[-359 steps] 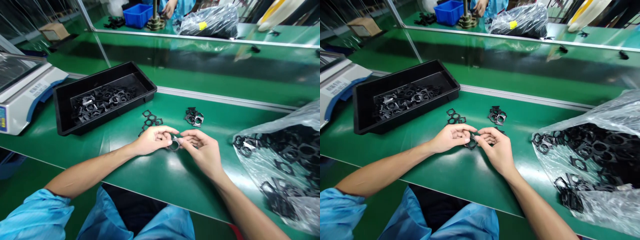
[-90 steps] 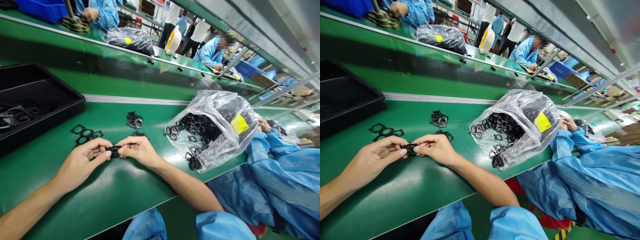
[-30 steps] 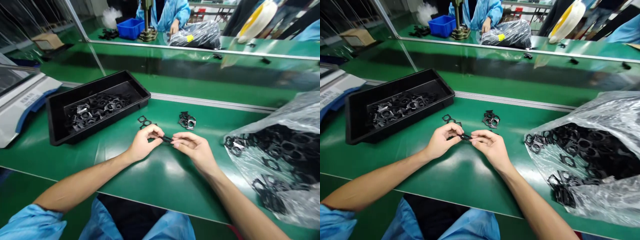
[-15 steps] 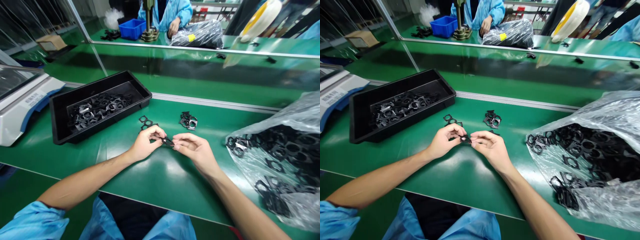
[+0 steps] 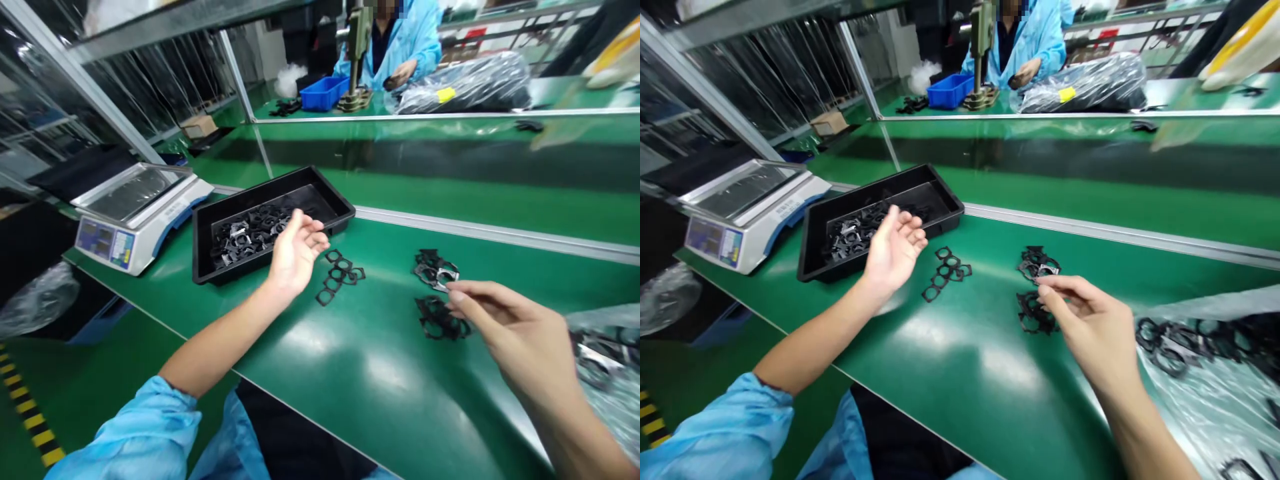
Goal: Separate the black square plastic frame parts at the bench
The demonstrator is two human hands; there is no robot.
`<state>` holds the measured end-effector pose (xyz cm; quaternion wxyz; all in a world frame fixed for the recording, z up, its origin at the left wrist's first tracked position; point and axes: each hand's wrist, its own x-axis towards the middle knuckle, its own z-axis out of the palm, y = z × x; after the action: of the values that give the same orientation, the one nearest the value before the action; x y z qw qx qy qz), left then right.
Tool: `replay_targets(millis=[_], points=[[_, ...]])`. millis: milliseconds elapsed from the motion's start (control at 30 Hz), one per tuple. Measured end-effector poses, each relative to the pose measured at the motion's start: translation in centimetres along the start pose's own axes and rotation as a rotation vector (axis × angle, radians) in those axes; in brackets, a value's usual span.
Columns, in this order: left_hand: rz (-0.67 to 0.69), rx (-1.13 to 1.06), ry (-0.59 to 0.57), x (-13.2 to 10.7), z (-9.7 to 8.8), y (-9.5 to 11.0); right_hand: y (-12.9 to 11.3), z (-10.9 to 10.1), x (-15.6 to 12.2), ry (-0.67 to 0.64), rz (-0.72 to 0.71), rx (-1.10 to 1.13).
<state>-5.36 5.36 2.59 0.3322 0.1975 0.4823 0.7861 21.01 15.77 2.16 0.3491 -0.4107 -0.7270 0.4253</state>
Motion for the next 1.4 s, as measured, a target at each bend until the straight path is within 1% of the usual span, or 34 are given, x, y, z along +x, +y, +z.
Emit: replay_targets(millis=[33, 67, 100, 133, 200, 267, 300, 333, 367, 433, 500, 567, 667, 733, 800, 833, 900, 967, 1000, 1067, 1100, 1200, 1267, 1333, 1400], points=[[-0.003, -0.008, 0.023, 0.4, -0.3, 0.2, 0.0, -0.3, 0.1, -0.020, -0.047, -0.067], [-0.007, 0.012, 0.020, 0.5, -0.5, 0.0, 0.0, -0.5, 0.2, -0.049, -0.094, -0.145], [-0.009, 0.070, -0.019, 0.5, -0.7, -0.4, 0.1, -0.7, 0.2, -0.089, -0.137, -0.226], [0.002, 0.169, -0.091, 0.3, -0.8, -1.1, 0.2, -0.9, 0.1, -0.141, -0.173, -0.301], [0.094, 0.484, -0.304, -0.5, -1.0, -2.6, 0.5, -0.9, -0.1, -0.272, -0.220, -0.444], [0.263, 0.882, -0.510, -1.3, -1.1, -3.8, 0.8, -0.5, -0.4, -0.364, -0.252, -0.573], [0.346, 1.069, -0.579, -1.6, -1.2, -4.1, 1.0, -0.2, -0.5, -0.380, -0.270, -0.618], [0.412, 1.223, -0.624, -1.7, -1.4, -4.3, 1.1, 0.1, -0.7, -0.382, -0.288, -0.640], [0.457, 1.333, -0.653, -1.7, -1.5, -4.5, 1.2, 0.5, -0.8, -0.380, -0.307, -0.635], [0.507, 1.418, -0.686, -1.5, -1.9, -4.5, 1.2, 0.8, -0.9, -0.385, -0.331, -0.576], [0.543, 1.394, -0.706, -1.4, -2.2, -4.5, 1.1, 0.7, -0.9, -0.373, -0.324, -0.549], [0.566, 1.368, -0.698, -1.4, -2.2, -4.5, 0.9, 0.2, -1.0, -0.342, -0.282, -0.611], [0.579, 1.351, -0.643, -1.8, -2.1, -4.5, 0.6, -0.2, -1.2, -0.366, -0.195, -0.710], [0.589, 1.292, -0.598, -2.2, -1.9, -4.5, 0.5, -0.1, -1.4, -0.401, -0.169, -0.693], [0.596, 1.179, -0.568, -2.6, -1.7, -4.3, 0.4, 0.1, -1.5, -0.383, -0.168, -0.634], [0.595, 1.115, -0.556, -2.8, -1.6, -4.2, 0.3, 0.2, -1.5, -0.351, -0.165, -0.597], [0.582, 0.994, -0.541, -3.2, -1.3, -4.0, 0.2, 0.3, -1.5, -0.242, -0.139, -0.492], [0.553, 0.905, -0.537, -3.7, -1.1, -4.0, 0.0, 0.6, -1.5, -0.151, -0.065, -0.295], [0.528, 0.865, -0.538, -3.9, -1.0, -4.0, -0.1, 0.8, -1.6, -0.136, -0.011, -0.163], [0.429, 0.761, -0.540, -4.6, -0.7, -4.3, -0.2, 1.4, -1.9, -0.164, 0.111, 0.099], [0.344, 0.687, -0.543, -4.9, -0.5, -4.5, -0.3, 1.7, -2.0, -0.194, 0.166, 0.195], [0.012, 0.430, -0.595, -5.7, 0.1, -5.1, -0.7, 2.7, -2.4, -0.254, 0.262, 0.318], [-0.164, 0.326, -0.634, -5.8, 0.4, -5.4, -0.7, 3.1, -2.5, -0.279, 0.284, 0.350], [-0.247, 0.289, -0.631, -5.5, 0.6, -5.5, -0.6, 3.2, -2.5, -0.297, 0.277, 0.369], [-0.258, 0.276, -0.600, -5.3, 0.7, -5.3, -0.3, 3.2, -2.5, -0.277, 0.211, 0.345]])
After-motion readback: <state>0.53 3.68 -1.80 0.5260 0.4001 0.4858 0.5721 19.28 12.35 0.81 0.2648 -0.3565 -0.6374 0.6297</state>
